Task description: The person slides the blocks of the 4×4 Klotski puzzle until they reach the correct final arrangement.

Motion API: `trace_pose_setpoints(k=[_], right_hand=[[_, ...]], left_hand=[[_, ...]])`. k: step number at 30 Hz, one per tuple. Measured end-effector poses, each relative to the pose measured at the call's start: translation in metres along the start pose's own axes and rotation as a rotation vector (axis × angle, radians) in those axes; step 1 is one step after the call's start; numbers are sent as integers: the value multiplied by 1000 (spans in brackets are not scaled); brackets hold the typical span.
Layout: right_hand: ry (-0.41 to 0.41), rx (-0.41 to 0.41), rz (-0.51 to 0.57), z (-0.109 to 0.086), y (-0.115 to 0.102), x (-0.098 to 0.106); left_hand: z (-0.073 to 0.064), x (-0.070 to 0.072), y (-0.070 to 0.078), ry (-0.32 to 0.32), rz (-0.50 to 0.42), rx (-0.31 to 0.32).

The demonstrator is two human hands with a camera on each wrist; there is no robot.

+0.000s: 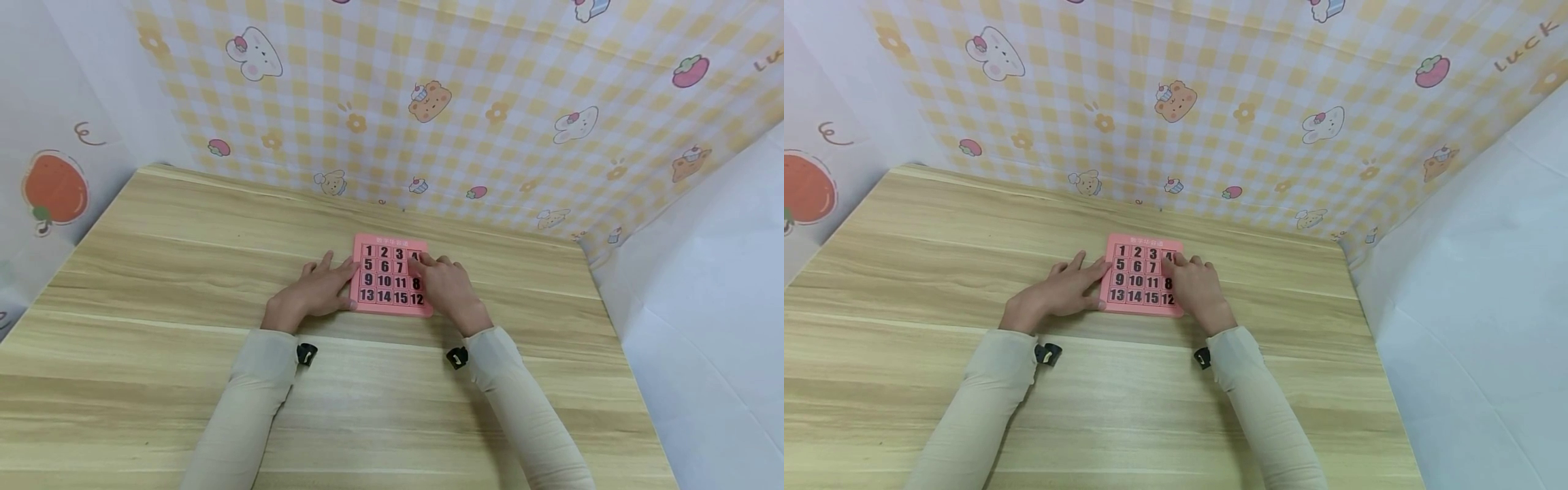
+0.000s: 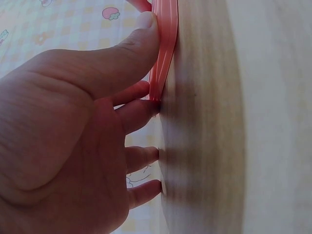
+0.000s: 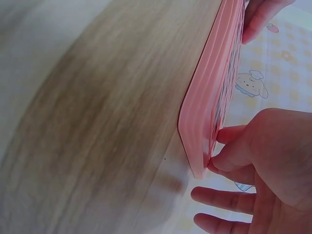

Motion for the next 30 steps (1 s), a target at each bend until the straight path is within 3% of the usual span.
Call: trace_pose_setpoints(k=[30], right_hand=[[-24,-22,50,2,3,-2]], left_hand=[[-1,1,2,-3,8,-8]])
Point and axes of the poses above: each hand's wrist, its own z-axis towards the middle knuckle, its own x-axis out of the back of the hand, y = z × x, the point moved 8 cm from there along z, towards the middle knuckle, and after that the axes turned 12 degrees about -x, right-handed, at the moved point
